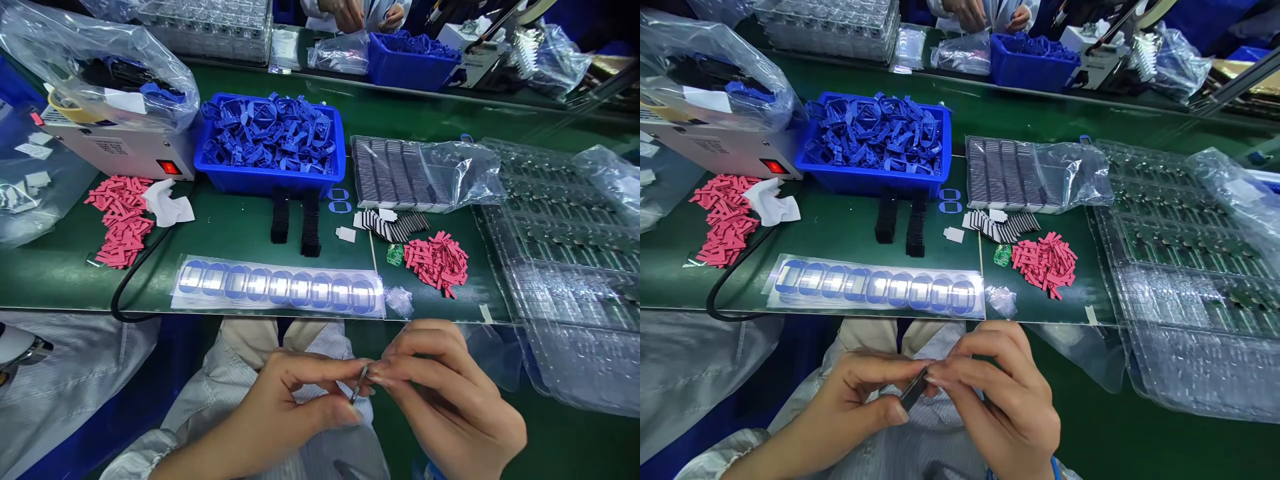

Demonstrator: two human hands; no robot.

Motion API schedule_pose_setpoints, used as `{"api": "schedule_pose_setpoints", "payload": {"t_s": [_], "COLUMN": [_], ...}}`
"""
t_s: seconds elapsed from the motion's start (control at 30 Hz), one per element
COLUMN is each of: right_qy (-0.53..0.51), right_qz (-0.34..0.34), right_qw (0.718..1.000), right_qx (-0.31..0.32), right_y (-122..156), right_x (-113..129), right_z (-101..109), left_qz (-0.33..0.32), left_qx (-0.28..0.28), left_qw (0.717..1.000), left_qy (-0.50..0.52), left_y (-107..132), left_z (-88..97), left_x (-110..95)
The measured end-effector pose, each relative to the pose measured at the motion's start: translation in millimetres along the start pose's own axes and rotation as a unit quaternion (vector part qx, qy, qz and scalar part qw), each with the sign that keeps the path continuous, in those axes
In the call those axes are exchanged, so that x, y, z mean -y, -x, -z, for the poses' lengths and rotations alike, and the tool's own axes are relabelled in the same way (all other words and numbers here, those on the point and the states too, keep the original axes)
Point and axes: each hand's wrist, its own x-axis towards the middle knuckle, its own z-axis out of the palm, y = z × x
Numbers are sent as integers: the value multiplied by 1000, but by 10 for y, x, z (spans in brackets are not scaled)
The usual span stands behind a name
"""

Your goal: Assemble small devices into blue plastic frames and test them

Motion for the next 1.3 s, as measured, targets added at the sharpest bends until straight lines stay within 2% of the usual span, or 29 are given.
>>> {"api": "schedule_pose_setpoints", "payload": {"t_s": [0.4, 0.5, 0.6, 0.67, 0.73, 0.8, 0.83, 0.93, 1.03, 1.1, 1.23, 1.3], "right_qy": [-13, 51, 106, 81, 59, 96, 146, 232, 288, 312, 367, 337], "right_qz": [-17, 20, 68, 11, -99, -180, -189, -170, -138, -100, 18, 15], "right_qw": [999, 998, 992, 996, 992, 977, 970, 955, 944, 943, 929, 941], "right_qx": [33, 22, 5, -20, -47, -54, -47, -71, -86, -59, 44, 30], "right_y": [20, 69, 159, 228, 286, 326, 341, 380, 432, 469, 486, 440], "right_x": [-28, -19, -6, -61, -217, -475, -624, -1018, -1173, -1160, -1023, -891], "right_z": [-24, -65, -37, 44, 145, 221, 238, 206, 142, 140, 223, 250], "left_qz": [-7, 36, 58, 61, 69, 78, 80, 87, 89, 90, 92, 81], "left_qx": [-11, -40, -92, -140, -176, -188, -185, -166, -165, -174, -156, -140], "left_qw": [999, 998, 979, 967, 961, 959, 960, 963, 964, 965, 970, 973], "left_qy": [-46, 39, 171, 206, 203, 197, 197, 194, 186, 176, 163, 161], "left_y": [7, -18, -71, -109, -139, -157, -161, -151, -122, -106, -108, -121], "left_z": [4, -45, -78, -65, -29, 8, 19, 20, 6, 11, 39, 34], "left_x": [-10, 69, 157, 182, 177, 161, 156, 167, 196, 206, 199, 193]}}
